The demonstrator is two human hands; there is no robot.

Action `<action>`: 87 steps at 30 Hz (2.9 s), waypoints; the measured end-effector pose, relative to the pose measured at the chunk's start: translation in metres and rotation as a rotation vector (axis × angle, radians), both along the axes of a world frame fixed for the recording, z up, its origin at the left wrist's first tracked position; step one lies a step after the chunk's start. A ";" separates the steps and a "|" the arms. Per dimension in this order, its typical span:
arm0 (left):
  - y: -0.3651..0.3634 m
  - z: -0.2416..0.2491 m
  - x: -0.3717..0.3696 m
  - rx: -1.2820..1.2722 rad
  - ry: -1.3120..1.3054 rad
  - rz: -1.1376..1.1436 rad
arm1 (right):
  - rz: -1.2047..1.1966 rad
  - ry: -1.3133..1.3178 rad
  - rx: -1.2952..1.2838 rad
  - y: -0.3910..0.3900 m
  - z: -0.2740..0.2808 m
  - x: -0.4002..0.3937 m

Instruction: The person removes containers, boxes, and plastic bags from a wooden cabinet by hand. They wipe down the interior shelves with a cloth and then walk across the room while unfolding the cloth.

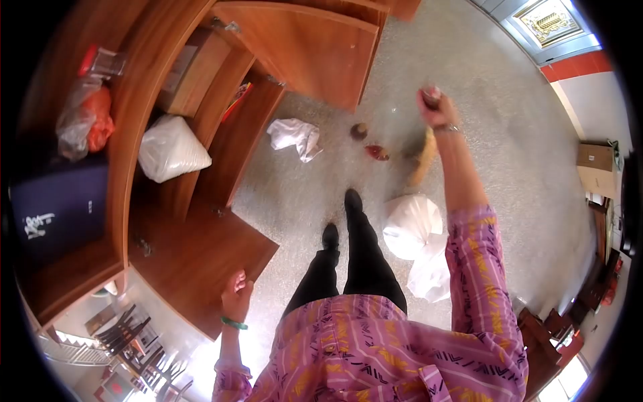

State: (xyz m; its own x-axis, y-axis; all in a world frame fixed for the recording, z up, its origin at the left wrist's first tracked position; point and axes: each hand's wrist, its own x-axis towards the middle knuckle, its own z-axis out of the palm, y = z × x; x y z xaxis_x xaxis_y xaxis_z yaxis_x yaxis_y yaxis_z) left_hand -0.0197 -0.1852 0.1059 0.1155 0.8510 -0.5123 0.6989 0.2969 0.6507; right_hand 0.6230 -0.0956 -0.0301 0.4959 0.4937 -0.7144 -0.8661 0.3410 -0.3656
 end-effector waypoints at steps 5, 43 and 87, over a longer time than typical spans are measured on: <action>-0.006 0.001 0.022 -0.088 0.056 -0.027 | 0.027 -0.115 0.059 0.098 0.008 -0.019; 0.138 -0.310 0.077 -0.026 -0.146 0.005 | 1.618 -0.396 -0.643 0.028 -0.325 -0.308; 0.401 -0.258 -0.185 1.238 -0.775 0.782 | 1.169 -1.985 0.203 0.272 -0.357 -0.326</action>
State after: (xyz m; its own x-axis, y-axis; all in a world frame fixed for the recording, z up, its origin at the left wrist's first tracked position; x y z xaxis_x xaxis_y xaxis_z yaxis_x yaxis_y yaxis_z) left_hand -0.2042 0.2160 -0.1517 -0.6206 0.6437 0.4478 0.0572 -0.5324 0.8446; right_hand 0.2969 0.1761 -0.3875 -0.1759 0.9638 0.2004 0.6084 0.2665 -0.7476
